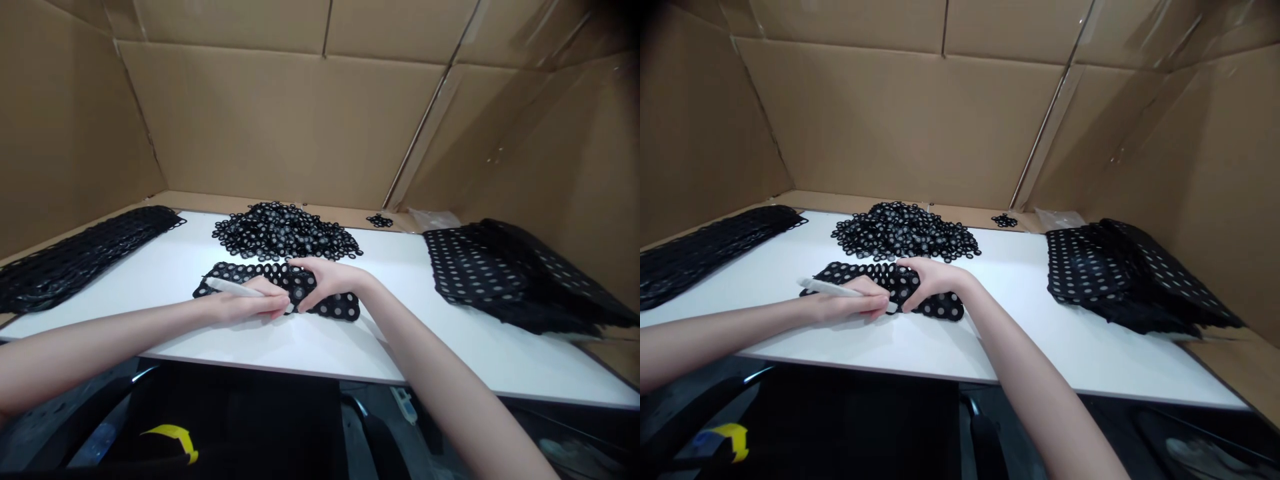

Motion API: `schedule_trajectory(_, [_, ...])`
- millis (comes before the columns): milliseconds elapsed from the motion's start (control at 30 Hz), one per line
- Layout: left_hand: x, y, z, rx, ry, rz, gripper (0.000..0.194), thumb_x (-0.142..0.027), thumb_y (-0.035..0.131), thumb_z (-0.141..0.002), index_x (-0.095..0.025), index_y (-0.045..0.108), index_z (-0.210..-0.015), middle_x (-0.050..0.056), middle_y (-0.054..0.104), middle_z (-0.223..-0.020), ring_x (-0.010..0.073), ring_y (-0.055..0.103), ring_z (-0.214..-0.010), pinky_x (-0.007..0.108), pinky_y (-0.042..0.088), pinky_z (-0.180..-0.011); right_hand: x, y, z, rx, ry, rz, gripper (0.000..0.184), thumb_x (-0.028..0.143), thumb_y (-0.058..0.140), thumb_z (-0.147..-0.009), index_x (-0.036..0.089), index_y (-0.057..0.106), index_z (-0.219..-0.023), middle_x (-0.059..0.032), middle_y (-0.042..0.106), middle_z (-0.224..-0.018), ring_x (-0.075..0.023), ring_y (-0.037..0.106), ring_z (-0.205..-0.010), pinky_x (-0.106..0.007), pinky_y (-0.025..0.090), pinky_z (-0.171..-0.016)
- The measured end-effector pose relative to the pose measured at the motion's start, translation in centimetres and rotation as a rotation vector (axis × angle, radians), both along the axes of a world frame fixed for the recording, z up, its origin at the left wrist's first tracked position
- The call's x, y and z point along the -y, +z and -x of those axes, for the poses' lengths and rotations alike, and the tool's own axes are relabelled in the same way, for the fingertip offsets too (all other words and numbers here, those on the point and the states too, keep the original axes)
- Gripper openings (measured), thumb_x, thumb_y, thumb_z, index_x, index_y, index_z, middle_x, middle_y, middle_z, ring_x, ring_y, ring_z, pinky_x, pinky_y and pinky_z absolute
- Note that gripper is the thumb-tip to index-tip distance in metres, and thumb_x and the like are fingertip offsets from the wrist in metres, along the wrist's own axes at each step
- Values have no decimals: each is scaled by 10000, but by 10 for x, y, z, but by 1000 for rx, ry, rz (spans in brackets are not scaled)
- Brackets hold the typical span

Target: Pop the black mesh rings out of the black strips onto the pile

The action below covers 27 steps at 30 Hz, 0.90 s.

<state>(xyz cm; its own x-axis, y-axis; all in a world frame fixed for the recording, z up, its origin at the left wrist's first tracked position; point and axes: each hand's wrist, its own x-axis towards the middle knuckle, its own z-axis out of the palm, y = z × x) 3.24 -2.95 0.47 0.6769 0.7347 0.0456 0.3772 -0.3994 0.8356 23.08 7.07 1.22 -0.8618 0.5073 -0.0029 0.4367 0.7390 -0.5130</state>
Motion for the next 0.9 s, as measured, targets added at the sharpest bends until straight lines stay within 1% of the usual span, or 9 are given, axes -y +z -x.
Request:
schedule_trajectory(67, [0,1,0,20,9,18,425,-348,376,-944,-137,493,-594,-19,421,-577,100,398,-567,237,301,-555,0,0,0,29,0,27,1027,485,831,-488,206,430,-1392,-91,434,-1425,-311,422,-1292,-397,323,-1107])
schedule_trajectory(200, [-1,0,0,15,-13,-9,427,-335,384,-938,-134,500,-580,-14,449,-576,99,411,-564,236,313,-566,0,1,0,37,13,55,1034,485,826,-501,213,407,-1406,-90,402,-1448,-311,394,-1313,-397,295,-1123])
schedule_trajectory(333, [-1,-3,-1,-37,-38,-73,411,-301,373,-942,-134,499,-588,-21,455,-568,88,413,-545,229,316,-572,2,3,1,58,-8,69,1043,457,834,-491,194,406,-1405,-100,395,-1451,-316,385,-1318,-404,296,-1122])
schedule_trajectory(433, [-1,-5,-1,-84,-57,-105,432,-341,356,-947,-139,505,-595,-13,480,-579,94,428,-549,236,324,-579,4,5,2,80,-33,66,1051,431,836,-497,161,393,-1410,-117,394,-1448,-318,385,-1317,-409,307,-1117])
schedule_trajectory(533, [-1,-5,-1,-84,-61,-97,443,-368,350,-947,-142,510,-601,-7,495,-589,99,437,-555,241,328,-580,4,5,2,104,-25,48,1043,430,825,-521,150,372,-1418,-126,388,-1449,-309,393,-1312,-410,317,-1111])
schedule_trajectory(600, [0,-3,-1,-56,-35,-61,429,-363,365,-939,-142,514,-602,-7,487,-586,101,427,-553,243,319,-569,3,4,1,92,-7,36,1025,445,820,-528,177,380,-1415,-116,394,-1447,-303,402,-1307,-409,326,-1104])
schedule_trajectory(733, [-3,-2,1,76,73,101,436,-396,427,-898,-131,514,-563,-5,418,-526,104,374,-523,253,263,-503,3,3,0,64,-14,37,1006,458,821,-526,195,398,-1401,-111,400,-1444,-303,399,-1309,-409,325,-1102])
schedule_trajectory(833, [-11,-7,4,223,160,190,451,-426,455,-874,-125,518,-543,-7,394,-451,90,315,-453,262,187,-456,3,4,0,88,-56,35,1006,456,827,-524,167,403,-1389,-123,406,-1437,-309,393,-1308,-409,328,-1095])
schedule_trajectory(900, [-16,-11,7,313,210,233,461,-435,450,-877,-124,518,-543,-7,396,-420,80,276,-415,268,139,-439,2,4,0,76,-62,17,960,455,835,-516,168,446,-1344,-114,461,-1393,-307,441,-1263,-405,364,-1058])
